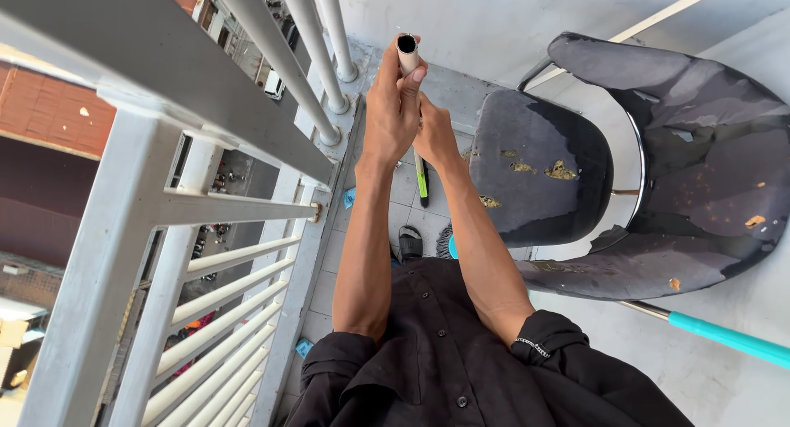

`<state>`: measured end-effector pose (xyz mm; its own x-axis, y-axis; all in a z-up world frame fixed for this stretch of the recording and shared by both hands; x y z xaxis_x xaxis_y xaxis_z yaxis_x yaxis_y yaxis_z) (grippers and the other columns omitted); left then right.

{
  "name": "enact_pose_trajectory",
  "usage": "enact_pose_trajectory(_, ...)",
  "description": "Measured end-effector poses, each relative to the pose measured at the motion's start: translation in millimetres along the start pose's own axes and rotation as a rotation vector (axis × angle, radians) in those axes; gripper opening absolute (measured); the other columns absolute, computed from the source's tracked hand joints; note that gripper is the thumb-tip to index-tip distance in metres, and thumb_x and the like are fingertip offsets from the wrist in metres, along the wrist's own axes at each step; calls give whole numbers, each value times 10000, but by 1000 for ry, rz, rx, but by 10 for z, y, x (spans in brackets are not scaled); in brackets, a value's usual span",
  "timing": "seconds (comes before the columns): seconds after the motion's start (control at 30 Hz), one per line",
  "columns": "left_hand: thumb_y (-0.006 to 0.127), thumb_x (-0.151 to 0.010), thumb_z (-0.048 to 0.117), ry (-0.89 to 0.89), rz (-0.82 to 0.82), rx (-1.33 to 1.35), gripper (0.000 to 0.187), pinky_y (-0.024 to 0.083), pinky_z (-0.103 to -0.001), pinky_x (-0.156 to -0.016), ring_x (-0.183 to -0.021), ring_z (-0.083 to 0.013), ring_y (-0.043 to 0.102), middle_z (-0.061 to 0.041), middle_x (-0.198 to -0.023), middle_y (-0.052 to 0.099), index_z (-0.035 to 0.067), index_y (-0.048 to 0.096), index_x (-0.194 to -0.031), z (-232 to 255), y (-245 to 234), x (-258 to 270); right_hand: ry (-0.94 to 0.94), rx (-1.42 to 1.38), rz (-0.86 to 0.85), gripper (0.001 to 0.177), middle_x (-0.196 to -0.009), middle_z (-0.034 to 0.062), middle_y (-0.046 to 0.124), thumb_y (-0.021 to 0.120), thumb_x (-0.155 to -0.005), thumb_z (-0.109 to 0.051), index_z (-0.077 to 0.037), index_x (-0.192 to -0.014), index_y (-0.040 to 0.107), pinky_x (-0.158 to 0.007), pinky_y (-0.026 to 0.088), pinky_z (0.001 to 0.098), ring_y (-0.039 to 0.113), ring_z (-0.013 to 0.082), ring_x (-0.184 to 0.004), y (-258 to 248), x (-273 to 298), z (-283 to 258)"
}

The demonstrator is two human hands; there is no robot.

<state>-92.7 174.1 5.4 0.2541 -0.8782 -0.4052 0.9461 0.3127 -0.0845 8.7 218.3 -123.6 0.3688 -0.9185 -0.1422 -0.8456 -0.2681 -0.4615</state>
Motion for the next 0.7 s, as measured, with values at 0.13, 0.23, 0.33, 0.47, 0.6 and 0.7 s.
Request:
enact_pose_trajectory(0.13,544,-1111,98,-80,36,26,337,520,-289,-712,-745,-112,565,-37,-1002,655,76,495,-1443,35,-103,43,-47,-9,-34,335,-894,170,742,648,-962,-103,-29,-1284,593,-682,541,439,743,340,-804,89,-6,-54)
enact_pose_trajectory(0.23,550,-1118,109,-91,82,-9,334,544,-300,-749,-791,-127,588,-48,-1015,659,77,502,-1447,2,-180,87,-57,17,-62,358,-885,177,741,657,-951,-130,-38,-1291,593,-687,545,438,745,345,-799,158,-27,-115)
enact_pose_trajectory(0.33,549,-1134,111,-23,131,-84,329,560,-333,-838,-882,-153,626,-60,-1038,665,77,494,-1456,9,-241,157,-80,30,-108,364,-926,182,749,650,-974,-163,-35,-1309,587,-704,554,436,745,356,-853,220,-13,-164)
enact_pose_trajectory(0.47,560,-1118,106,-23,189,-97,339,583,-359,-871,-989,-177,686,-80,-1055,680,75,493,-1449,-6,-346,237,-127,55,-160,362,-921,180,748,644,-980,-176,-24,-1303,587,-721,560,440,746,358,-863,341,13,-258)
enact_pose_trajectory(0.6,548,-1108,90,-43,231,-122,334,595,-352,-877,-981,-174,698,-90,-1070,695,79,486,-1436,-5,-417,310,-133,82,-220,331,-919,173,751,648,-983,-166,-28,-1281,603,-721,553,442,746,354,-864,454,17,-193)
enact_pose_trajectory(0.7,560,-1102,79,-44,272,-162,335,592,-343,-849,-950,-182,688,-101,-1064,689,78,491,-1431,13,-469,372,-124,72,-257,346,-895,171,747,646,-967,-152,-29,-1287,603,-707,549,447,747,344,-831,492,54,-243)
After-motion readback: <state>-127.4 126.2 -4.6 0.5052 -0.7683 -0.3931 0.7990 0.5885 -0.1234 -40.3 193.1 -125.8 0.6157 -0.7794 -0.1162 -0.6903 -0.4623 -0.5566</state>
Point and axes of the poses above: each hand's wrist, its own x-axis away from the middle knuckle, its own y-axis out of the palm, z = x × y, the point moved 7 cm from there along -x, towards the middle knuckle
